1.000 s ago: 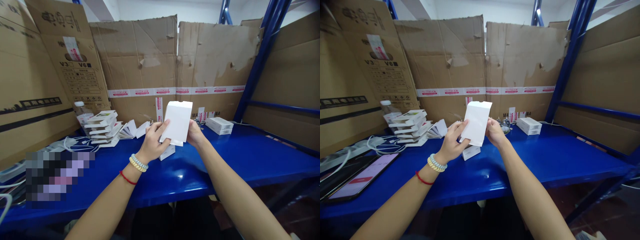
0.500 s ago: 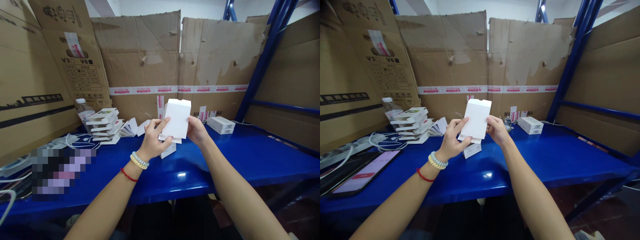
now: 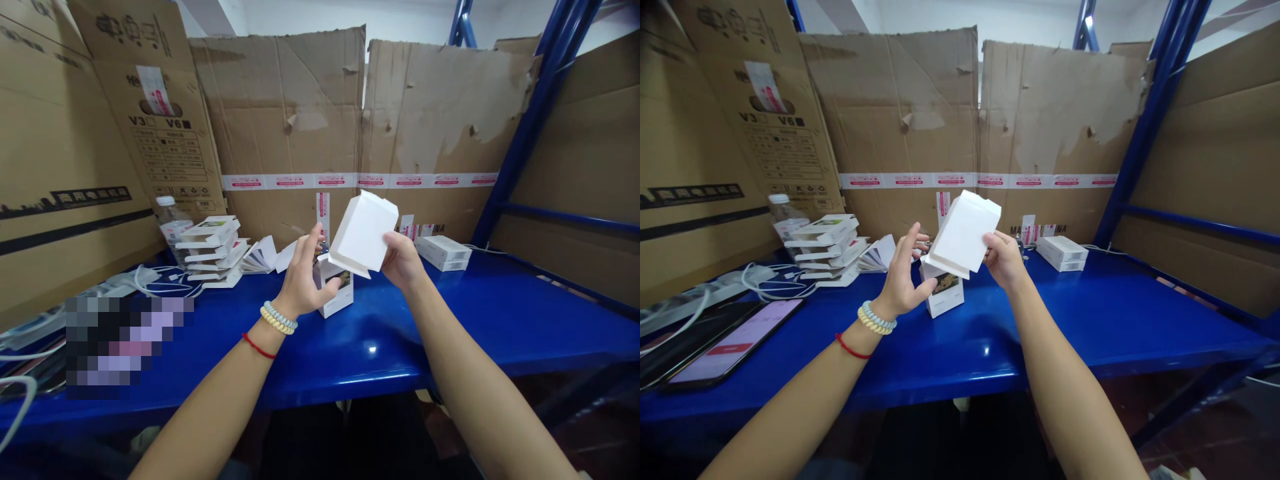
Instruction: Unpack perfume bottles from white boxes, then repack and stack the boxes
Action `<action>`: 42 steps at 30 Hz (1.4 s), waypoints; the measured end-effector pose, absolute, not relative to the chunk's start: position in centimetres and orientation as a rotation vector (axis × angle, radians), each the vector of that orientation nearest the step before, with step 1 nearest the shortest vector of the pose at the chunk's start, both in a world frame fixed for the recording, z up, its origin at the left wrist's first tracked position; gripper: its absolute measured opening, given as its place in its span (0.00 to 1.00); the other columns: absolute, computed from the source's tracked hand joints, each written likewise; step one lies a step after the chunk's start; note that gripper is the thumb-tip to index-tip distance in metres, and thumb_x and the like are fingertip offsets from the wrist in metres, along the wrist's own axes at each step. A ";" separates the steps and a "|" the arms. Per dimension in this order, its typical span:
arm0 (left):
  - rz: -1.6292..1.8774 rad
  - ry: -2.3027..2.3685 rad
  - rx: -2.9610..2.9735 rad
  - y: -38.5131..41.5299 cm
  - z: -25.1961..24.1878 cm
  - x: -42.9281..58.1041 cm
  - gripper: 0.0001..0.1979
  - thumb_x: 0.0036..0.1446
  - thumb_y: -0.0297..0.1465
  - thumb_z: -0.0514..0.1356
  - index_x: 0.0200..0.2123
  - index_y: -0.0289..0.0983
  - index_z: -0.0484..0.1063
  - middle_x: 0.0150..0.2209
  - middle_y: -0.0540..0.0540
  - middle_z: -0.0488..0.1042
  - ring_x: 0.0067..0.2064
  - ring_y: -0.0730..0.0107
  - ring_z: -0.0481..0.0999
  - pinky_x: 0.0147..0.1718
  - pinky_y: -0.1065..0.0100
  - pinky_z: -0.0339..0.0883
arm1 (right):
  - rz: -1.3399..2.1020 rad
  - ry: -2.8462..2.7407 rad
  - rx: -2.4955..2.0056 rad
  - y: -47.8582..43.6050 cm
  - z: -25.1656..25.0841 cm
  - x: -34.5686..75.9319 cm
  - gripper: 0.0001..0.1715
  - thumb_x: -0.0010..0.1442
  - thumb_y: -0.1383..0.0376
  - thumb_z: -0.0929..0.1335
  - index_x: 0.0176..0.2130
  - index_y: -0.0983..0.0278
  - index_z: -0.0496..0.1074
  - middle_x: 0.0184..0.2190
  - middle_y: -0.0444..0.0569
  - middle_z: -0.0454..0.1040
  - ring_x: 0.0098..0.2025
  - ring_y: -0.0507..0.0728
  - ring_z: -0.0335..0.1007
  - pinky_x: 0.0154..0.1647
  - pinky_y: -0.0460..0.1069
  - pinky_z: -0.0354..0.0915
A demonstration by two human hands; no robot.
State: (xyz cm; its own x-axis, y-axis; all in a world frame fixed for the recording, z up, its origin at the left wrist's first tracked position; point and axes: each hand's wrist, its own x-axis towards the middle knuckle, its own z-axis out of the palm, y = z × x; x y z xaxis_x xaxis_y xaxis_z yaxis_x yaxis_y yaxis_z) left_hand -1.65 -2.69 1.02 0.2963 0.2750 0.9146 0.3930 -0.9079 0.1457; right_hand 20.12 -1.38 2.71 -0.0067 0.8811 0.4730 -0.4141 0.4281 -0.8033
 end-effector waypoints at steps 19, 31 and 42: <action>-2.230 -1.000 -3.185 0.7 0.5 -3.2 0.26 0.42 0.34 0.69 0.45 0.37 0.66 0.42 0.43 0.75 0.46 0.61 0.75 0.45 0.59 0.70 | 1.243 -1.148 -0.386 -1.4 1.9 19.3 0.26 0.47 0.48 0.74 0.42 0.58 0.74 0.44 0.48 0.81 0.56 0.64 0.72 0.55 0.60 0.70; -2.528 -1.443 -2.647 0.9 -0.2 -1.4 0.20 0.48 0.42 0.65 0.41 0.36 0.69 0.37 0.43 0.76 0.40 0.60 0.76 0.34 0.62 0.71 | 1.285 -1.265 -0.418 -1.8 1.7 18.2 0.26 0.45 0.47 0.75 0.39 0.59 0.74 0.39 0.49 0.81 0.49 0.64 0.77 0.48 0.59 0.73; -2.153 -1.156 -2.982 -0.6 -0.4 -0.8 0.32 0.46 0.39 0.69 0.47 0.40 0.53 0.40 0.46 0.72 0.38 0.66 0.75 0.37 0.62 0.70 | 1.212 -1.218 -0.386 -1.9 2.0 18.5 0.27 0.49 0.45 0.72 0.42 0.58 0.73 0.44 0.48 0.80 0.52 0.62 0.75 0.45 0.56 0.75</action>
State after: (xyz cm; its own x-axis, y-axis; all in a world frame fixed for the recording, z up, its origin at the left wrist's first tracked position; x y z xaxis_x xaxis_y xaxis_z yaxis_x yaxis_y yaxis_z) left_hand -0.82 -0.61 -0.42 0.2944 0.7728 0.5623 0.0415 -0.5981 0.8003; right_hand 18.46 -1.88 2.04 -0.1319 0.8563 0.4993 -0.4956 0.3793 -0.7814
